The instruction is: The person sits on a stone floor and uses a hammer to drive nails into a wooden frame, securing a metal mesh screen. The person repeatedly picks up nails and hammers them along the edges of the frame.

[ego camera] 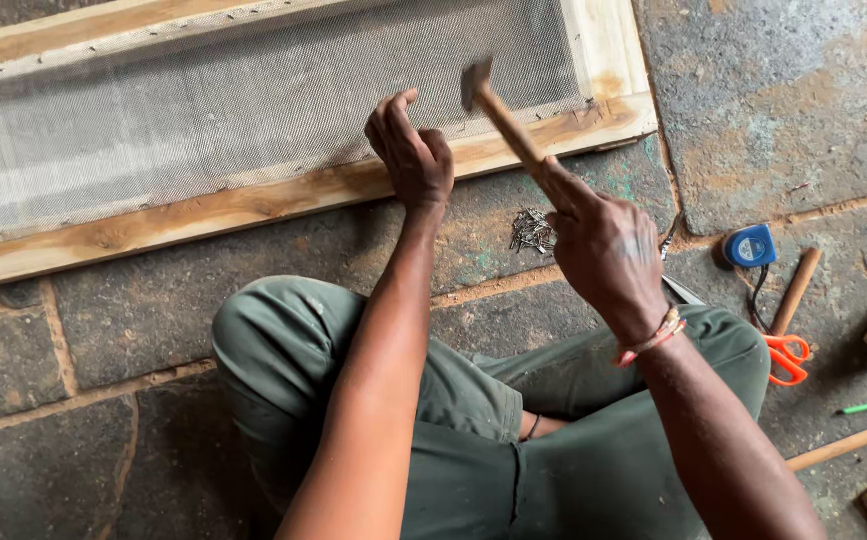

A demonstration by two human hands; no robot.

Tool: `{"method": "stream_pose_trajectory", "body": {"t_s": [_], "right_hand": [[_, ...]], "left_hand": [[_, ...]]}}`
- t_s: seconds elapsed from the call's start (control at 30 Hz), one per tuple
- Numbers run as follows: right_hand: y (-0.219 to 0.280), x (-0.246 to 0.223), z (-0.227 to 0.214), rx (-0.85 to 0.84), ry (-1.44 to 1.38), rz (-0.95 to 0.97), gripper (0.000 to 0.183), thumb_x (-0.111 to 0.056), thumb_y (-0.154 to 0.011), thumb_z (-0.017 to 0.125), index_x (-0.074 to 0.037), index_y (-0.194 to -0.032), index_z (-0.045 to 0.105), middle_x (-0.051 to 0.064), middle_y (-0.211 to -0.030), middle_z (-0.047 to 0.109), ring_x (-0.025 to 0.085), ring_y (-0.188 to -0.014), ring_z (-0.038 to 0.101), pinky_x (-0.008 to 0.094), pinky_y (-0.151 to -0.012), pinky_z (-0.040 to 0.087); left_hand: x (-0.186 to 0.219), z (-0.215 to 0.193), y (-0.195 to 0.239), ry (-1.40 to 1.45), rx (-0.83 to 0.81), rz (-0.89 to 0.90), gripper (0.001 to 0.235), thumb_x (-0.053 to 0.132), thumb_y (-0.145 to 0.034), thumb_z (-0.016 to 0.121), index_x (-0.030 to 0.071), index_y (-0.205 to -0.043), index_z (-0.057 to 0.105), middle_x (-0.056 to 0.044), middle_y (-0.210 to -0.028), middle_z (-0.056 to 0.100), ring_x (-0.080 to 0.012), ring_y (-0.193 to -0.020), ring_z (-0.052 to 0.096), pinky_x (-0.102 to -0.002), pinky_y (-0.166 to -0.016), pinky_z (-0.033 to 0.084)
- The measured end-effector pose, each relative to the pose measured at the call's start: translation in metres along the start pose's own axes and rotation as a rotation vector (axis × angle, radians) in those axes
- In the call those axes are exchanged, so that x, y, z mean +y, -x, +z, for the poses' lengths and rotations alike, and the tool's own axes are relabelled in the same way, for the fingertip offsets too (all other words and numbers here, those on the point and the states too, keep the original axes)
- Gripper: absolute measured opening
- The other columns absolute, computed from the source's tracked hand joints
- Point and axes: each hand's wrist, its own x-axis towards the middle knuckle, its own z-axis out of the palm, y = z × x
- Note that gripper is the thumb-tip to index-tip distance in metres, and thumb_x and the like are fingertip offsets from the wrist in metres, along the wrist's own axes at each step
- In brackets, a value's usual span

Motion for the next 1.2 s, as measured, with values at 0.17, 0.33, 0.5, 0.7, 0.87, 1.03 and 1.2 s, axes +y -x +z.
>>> {"method": "stream_pose_trajectory", "body": {"t_s": [0.17,0.33,0.5,0.7,0.87,1.03,1.2], "right_hand": [[0.01,0.001,0.01,0.112,-0.038,-0.206,0.056,-0.002,-0.1,0.058,-0.018,-0.154,0.056,0.013,-0.091,0.075,0.021,-0.051,0.057,0.037,-0.045,0.046],[0.013,0.008,0.026,0.286,-0.204,-0.201,0.053,-0.012,-0.098,0.068,-0.017,-0.15,0.056,0.013,-0.102,0.075,0.024,-0.076,0.068,0.037,-0.066,0.054],[0.016,0.01,0.035,0.003,-0.037,0.023,0.052,-0.014,-0.095,0.072,-0.021,-0.145,0.061,0.013,-0.085,0.074,0.027,-0.059,0.067,0.041,-0.054,0.051],[0.024,0.005,0.037,0.173,-0.084,-0.103,0.054,-0.013,-0.101,0.066,-0.02,-0.153,0.054,0.014,-0.098,0.074,0.025,-0.067,0.068,0.038,-0.056,0.053],[0.018,-0.001,0.012,0.233,-0.104,-0.197,0.055,-0.014,-0.099,0.068,-0.023,-0.151,0.055,0.015,-0.099,0.074,0.025,-0.064,0.066,0.039,-0.056,0.051],[0.003,-0.013,-0.01,-0.012,0.2,-0.138,0.06,-0.014,-0.098,0.067,-0.024,-0.154,0.05,0.012,-0.072,0.066,0.027,-0.052,0.06,0.044,-0.048,0.045],[0.003,-0.015,-0.013,0.042,0.214,-0.224,0.067,-0.01,-0.097,0.065,-0.028,-0.159,0.045,0.011,-0.073,0.065,0.026,-0.05,0.056,0.044,-0.046,0.044]], "left_hand": [[0.002,-0.008,0.003,0.041,0.006,-0.005,0.048,-0.002,-0.08,0.049,0.009,-0.127,0.049,-0.009,-0.127,0.055,-0.0238,-0.128,0.05,-0.048,-0.121,0.039],[0.01,-0.015,0.001,0.054,-0.081,-0.031,0.053,-0.002,-0.079,0.053,0.006,-0.131,0.048,-0.013,-0.126,0.052,-0.0314,-0.127,0.048,-0.05,-0.118,0.037],[0.014,-0.017,-0.005,0.065,-0.038,-0.06,0.055,-0.003,-0.076,0.051,0.007,-0.13,0.047,-0.013,-0.126,0.053,-0.0309,-0.128,0.049,-0.05,-0.122,0.036],[0.012,-0.021,0.005,0.067,-0.047,-0.053,0.054,-0.003,-0.077,0.052,0.005,-0.131,0.047,-0.014,-0.128,0.053,-0.0325,-0.13,0.048,-0.05,-0.12,0.036],[0.017,-0.02,-0.006,0.058,-0.114,-0.12,0.052,-0.001,-0.076,0.054,0.007,-0.128,0.049,-0.013,-0.121,0.053,-0.0306,-0.123,0.05,-0.051,-0.12,0.037],[0.015,-0.02,-0.003,0.077,-0.037,-0.027,0.054,-0.003,-0.076,0.054,0.005,-0.129,0.046,-0.014,-0.122,0.052,-0.0337,-0.124,0.048,-0.053,-0.116,0.036],[0.01,-0.015,0.003,0.086,-0.032,-0.05,0.053,-0.006,-0.077,0.052,0.006,-0.128,0.047,-0.013,-0.124,0.052,-0.0314,-0.126,0.049,-0.051,-0.12,0.037]]}}
